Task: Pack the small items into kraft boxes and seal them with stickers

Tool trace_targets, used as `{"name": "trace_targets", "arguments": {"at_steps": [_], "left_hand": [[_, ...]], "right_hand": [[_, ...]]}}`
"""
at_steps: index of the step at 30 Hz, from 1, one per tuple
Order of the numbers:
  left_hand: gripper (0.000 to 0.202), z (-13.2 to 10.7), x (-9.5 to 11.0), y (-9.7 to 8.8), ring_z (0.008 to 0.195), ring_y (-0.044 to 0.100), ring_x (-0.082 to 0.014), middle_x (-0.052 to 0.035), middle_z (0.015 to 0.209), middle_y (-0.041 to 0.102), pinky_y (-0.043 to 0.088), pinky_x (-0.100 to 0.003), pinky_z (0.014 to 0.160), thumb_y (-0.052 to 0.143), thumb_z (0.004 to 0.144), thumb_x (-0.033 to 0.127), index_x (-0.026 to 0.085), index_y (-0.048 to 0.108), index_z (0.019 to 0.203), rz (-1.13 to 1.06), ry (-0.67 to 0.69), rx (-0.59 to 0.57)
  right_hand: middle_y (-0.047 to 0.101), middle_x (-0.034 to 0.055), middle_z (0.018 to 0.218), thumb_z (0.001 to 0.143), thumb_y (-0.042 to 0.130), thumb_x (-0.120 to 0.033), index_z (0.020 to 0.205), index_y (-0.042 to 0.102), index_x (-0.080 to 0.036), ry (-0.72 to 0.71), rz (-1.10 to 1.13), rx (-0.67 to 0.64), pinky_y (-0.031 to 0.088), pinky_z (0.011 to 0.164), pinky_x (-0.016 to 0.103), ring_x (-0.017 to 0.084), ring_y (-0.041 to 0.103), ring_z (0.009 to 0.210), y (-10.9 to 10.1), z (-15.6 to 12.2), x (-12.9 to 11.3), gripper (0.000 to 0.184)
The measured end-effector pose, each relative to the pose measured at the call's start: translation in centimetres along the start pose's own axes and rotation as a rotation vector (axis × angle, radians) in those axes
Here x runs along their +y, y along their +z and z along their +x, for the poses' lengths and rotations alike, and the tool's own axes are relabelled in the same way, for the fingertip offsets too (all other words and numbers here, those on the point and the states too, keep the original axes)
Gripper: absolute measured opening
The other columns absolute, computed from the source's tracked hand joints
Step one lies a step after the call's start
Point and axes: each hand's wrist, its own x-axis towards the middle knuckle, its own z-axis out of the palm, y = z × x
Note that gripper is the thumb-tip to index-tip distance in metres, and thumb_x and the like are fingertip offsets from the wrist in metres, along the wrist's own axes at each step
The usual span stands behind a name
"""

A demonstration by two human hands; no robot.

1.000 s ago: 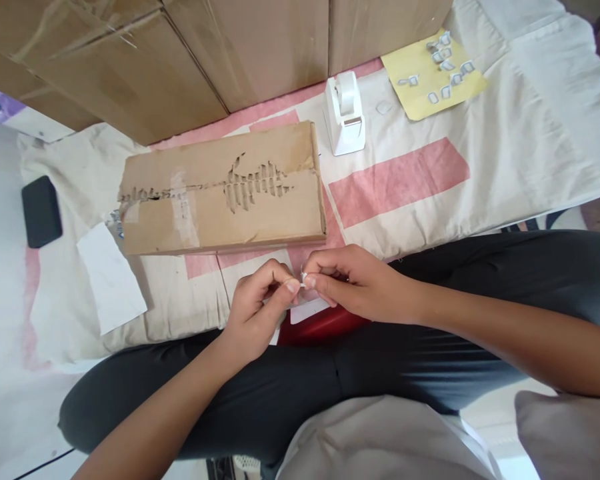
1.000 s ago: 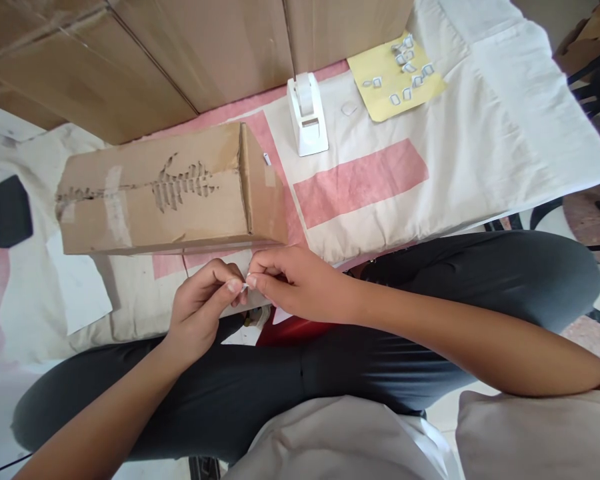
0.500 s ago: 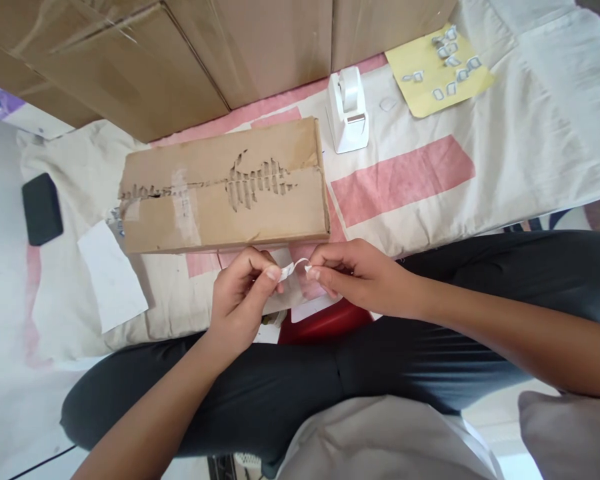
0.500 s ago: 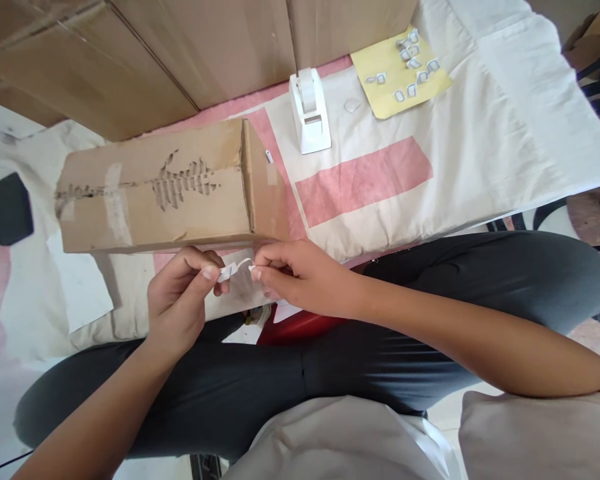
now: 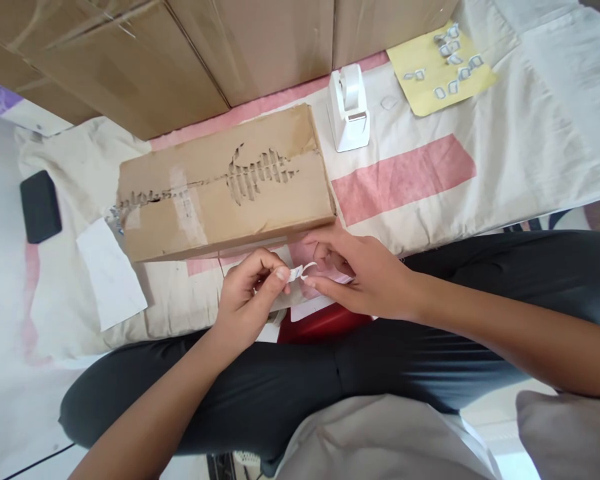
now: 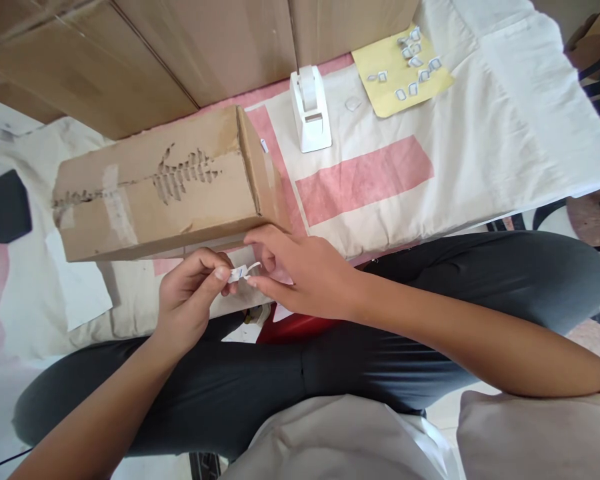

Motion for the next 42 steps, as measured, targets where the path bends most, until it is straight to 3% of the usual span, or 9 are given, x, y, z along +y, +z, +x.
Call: {"name": "trace_targets", "arguments": {"at_steps": [5,12,25,42], "left_hand": [[0.022,0.11,-0.02,-0.04,0.062,0.052,-0.009,0.0041,0.069,0.061,0.04,-0.024,0.059,0.06,0.101,0.033,0.021,0.06,0.082,0.002,-0.01,-0.017],[0.023,0.39,0.09,0.43,0.062,0.051,-0.0087,0.0044,0.068,0.061,0.04,-0.024,0.059,0.06,0.101,0.033,0.021,0.061,0.081,0.026,-0.018,-0.031],[0.024,0.38,-0.51,0.24,0.06,0.05,-0.0087,0.004,0.068,0.06,0.04,-0.024,0.058,0.061,0.1,0.035,0.021,0.06,0.08,0.015,-0.048,0.008],[0.02,0.23,-0.75,0.49,0.061,0.052,-0.0093,0.0037,0.069,0.059,0.041,-0.024,0.059,0.061,0.1,0.031,0.021,0.059,0.082,0.095,0.041,0.056]], "right_hand": [[0.069,0.0015,0.078,0.1,0.057,-0.027,0.1,0.065,-0.017,-0.09,0.004,-0.05,0.044,0.068,0.025,0.014,0.061,0.072,-0.1,0.23,0.08,0.012],[0.065,0.0006,0.072,0.101,0.046,-0.016,0.08,0.056,-0.019,-0.116,0.068,-0.03,0.043,0.066,0.025,0.012,0.055,0.065,-0.08,0.35,-0.14,0.024],[0.059,-0.0002,0.074,0.103,0.04,-0.017,0.088,0.057,-0.017,-0.041,0.138,-0.101,0.042,0.068,0.025,0.012,0.054,0.068,-0.23,0.75,0.4,0.022],[0.061,-0.0029,0.067,0.097,0.049,-0.017,0.105,0.07,-0.014,0.131,0.113,-0.041,0.038,0.06,0.024,0.01,0.051,0.056,-0.43,0.48,0.36,0.022]]}}
